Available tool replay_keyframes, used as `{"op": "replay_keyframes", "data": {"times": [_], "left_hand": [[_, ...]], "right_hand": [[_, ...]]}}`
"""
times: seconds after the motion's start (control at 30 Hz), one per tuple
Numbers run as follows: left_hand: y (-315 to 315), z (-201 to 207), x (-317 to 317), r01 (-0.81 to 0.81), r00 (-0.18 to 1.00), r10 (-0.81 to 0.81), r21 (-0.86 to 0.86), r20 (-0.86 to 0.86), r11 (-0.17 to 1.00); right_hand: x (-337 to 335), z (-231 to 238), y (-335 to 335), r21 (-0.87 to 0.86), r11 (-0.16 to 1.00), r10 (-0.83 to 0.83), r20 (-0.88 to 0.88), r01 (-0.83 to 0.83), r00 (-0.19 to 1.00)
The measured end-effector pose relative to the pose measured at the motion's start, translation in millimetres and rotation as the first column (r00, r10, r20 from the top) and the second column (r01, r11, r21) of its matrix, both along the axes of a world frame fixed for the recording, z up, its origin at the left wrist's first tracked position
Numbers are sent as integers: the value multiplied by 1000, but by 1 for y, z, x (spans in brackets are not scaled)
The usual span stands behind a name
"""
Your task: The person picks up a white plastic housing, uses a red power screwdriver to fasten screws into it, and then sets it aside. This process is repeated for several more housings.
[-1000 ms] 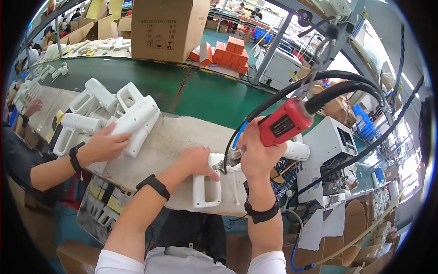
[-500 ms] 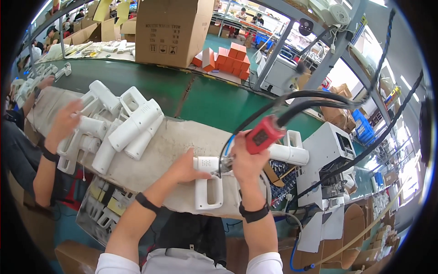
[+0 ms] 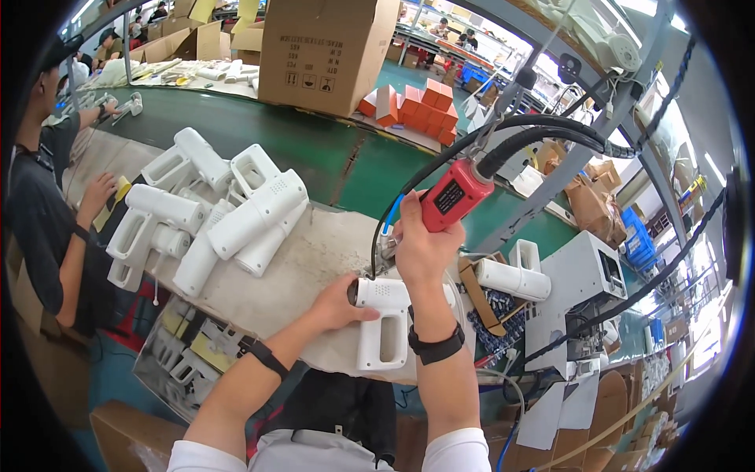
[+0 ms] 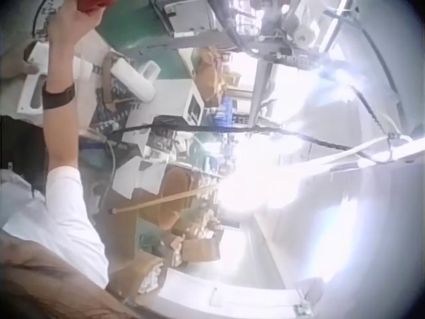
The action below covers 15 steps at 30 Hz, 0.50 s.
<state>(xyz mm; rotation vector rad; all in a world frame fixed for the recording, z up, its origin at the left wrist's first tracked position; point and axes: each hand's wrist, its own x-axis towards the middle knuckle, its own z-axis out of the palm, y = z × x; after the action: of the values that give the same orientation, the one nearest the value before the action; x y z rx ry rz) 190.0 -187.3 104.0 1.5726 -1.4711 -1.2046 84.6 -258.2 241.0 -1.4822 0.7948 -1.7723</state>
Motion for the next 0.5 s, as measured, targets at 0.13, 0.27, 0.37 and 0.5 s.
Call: {"op": "replay_keyframes", "data": {"times": [0.13, 0.27, 0.37, 0.5], "left_hand": [[-3, -28, 1, -80, 997, 81, -64, 13, 995], [0, -5, -2, -43, 999, 44, 40, -13, 998], [-8, -25, -1, -10, 1000, 11, 43, -21, 999], [-6, -33, -7, -130, 990, 127, -47, -54, 990]], "right_hand": [[9, -2, 0, 69, 996, 49, 55, -53, 997], [11, -21, -8, 122, 993, 9, -36, -5, 999], [16, -30, -10, 97, 995, 16, -120, -4, 993], [11, -22, 2, -8, 1000, -28, -26, 28, 999]]}}
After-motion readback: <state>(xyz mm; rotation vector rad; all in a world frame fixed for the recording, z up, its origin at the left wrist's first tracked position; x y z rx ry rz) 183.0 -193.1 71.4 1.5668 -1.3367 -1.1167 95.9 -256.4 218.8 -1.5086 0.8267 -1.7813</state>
